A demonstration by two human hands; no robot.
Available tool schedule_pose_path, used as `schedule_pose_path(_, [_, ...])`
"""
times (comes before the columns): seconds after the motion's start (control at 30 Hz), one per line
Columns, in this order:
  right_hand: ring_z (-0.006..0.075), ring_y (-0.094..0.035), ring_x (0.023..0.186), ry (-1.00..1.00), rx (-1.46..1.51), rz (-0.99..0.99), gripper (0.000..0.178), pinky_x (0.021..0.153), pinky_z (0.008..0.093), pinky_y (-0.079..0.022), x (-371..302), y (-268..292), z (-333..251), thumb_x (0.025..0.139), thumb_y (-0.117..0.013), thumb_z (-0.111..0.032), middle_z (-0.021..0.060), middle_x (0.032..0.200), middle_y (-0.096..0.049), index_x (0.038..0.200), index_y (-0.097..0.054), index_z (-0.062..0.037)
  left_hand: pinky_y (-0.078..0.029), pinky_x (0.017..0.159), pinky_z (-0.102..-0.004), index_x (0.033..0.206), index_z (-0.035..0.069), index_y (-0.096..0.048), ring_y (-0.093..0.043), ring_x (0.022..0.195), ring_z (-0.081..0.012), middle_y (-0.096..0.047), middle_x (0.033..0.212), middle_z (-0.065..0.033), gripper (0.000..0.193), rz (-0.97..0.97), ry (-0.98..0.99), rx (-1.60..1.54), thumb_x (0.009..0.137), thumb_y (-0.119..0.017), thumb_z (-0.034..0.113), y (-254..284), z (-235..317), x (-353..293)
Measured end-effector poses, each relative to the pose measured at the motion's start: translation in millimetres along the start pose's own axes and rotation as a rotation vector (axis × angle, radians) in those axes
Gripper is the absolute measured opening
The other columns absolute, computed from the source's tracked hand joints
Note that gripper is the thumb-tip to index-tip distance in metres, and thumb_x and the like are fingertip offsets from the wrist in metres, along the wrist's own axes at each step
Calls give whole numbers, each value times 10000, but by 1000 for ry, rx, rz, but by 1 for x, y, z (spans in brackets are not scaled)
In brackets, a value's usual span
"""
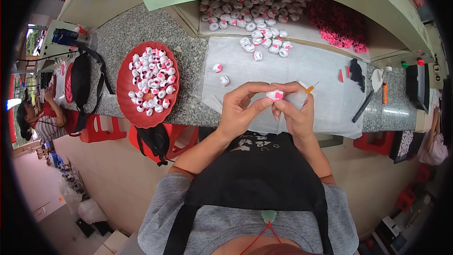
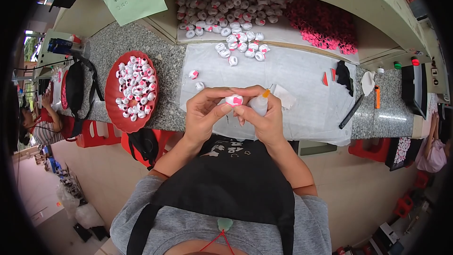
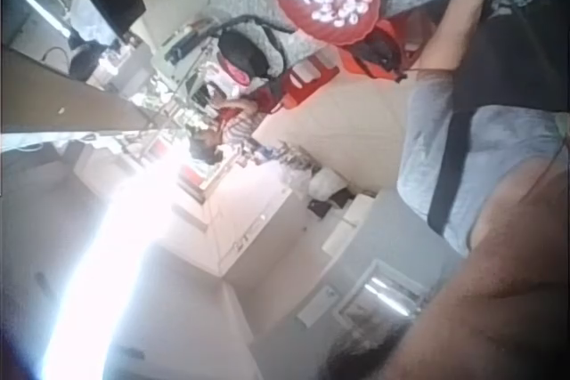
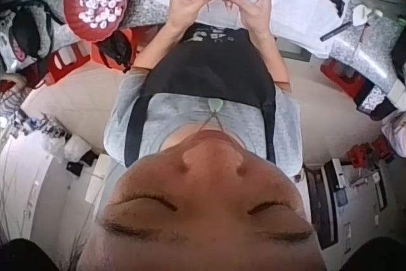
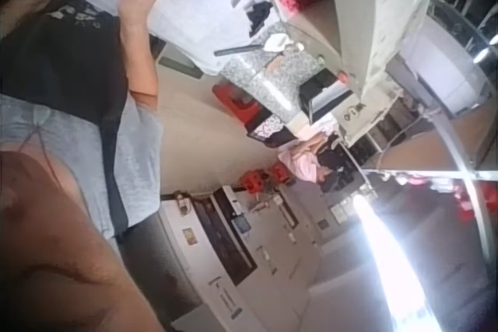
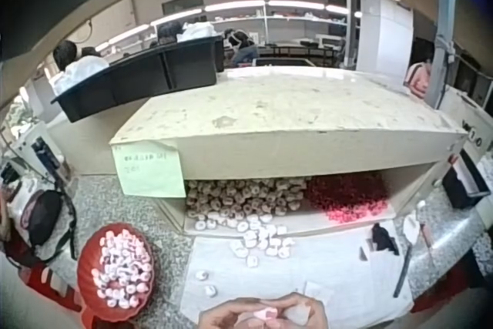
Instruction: Assembling small plastic components by applying glue from a bottle at a factory workbench.
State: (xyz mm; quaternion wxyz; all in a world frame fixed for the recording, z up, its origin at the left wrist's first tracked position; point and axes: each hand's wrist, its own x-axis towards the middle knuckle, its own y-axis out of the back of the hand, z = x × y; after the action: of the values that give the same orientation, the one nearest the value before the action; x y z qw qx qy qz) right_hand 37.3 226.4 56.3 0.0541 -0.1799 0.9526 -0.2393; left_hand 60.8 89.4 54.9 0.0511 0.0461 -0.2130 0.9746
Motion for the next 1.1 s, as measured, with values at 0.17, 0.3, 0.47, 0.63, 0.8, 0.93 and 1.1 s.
schedule_pose_path(0.17, [114,-498,534,-87,29,40,252,424,205,-388,4,-2,-4,684,-553,-3,99,711,-535,926,-499,42,-402,763,-263,969,-23,-486,-502,869,-150,-523,946,-101,214,31,79,-95,760,-513,12,-1,-3,2])
schedule_pose_path(0.3, [115,-502,540,-39,-22,9,258,431,206,-390,3,-2,-5,676,-581,-4,98,705,-537,916,-498,39,-419,736,-261,970,-19,-473,-504,852,-154,-506,945,-103,212,6,4,-187,764,-505,21,-3,-10,2])
schedule_pose_path(0.47, [116,-505,541,-4,-37,15,257,435,213,-395,1,-2,-1,662,-600,-1,102,710,-540,898,-504,36,-456,630,-290,925,16,-475,-512,798,-184,-493,957,-132,191,-17,-14,-242,764,-531,102,-3,-14,2])
schedule_pose_path(0.63, [115,-496,529,21,-49,26,244,437,217,-393,0,-4,-2,653,-605,7,96,676,-534,877,-513,38,-463,591,-291,906,21,-482,-513,782,-192,-499,947,-137,173,8,-99,-170,765,-531,107,-2,-19,2])
schedule_pose_path(0.8, [117,-487,522,22,-24,21,246,442,217,-393,2,-3,1,654,-608,-3,87,675,-527,878,-514,39,-445,625,-277,912,7,-486,-499,811,-172,-496,949,-130,173,12,-70,-189,762,-528,81,0,-19,2])
schedule_pose_path(0.93, [115,-482,527,24,-50,35,263,448,217,-392,3,-6,3,676,-586,-16,81,695,-525,920,-509,45,-428,612,-252,939,-4,-465,-499,752,-138,-510,898,-104,189,54,-82,-214,769,-514,65,-4,-17,2])
schedule_pose_path(1.1, [109,-480,536,-8,-50,28,279,452,211,-390,3,-10,0,704,-536,-14,72,696,-517,973,-494,48,-419,549,-239,951,-1,-445,-493,620,-123,-520,831,-87,200,101,5,-300,783,-502,90,-9,-14,-1])
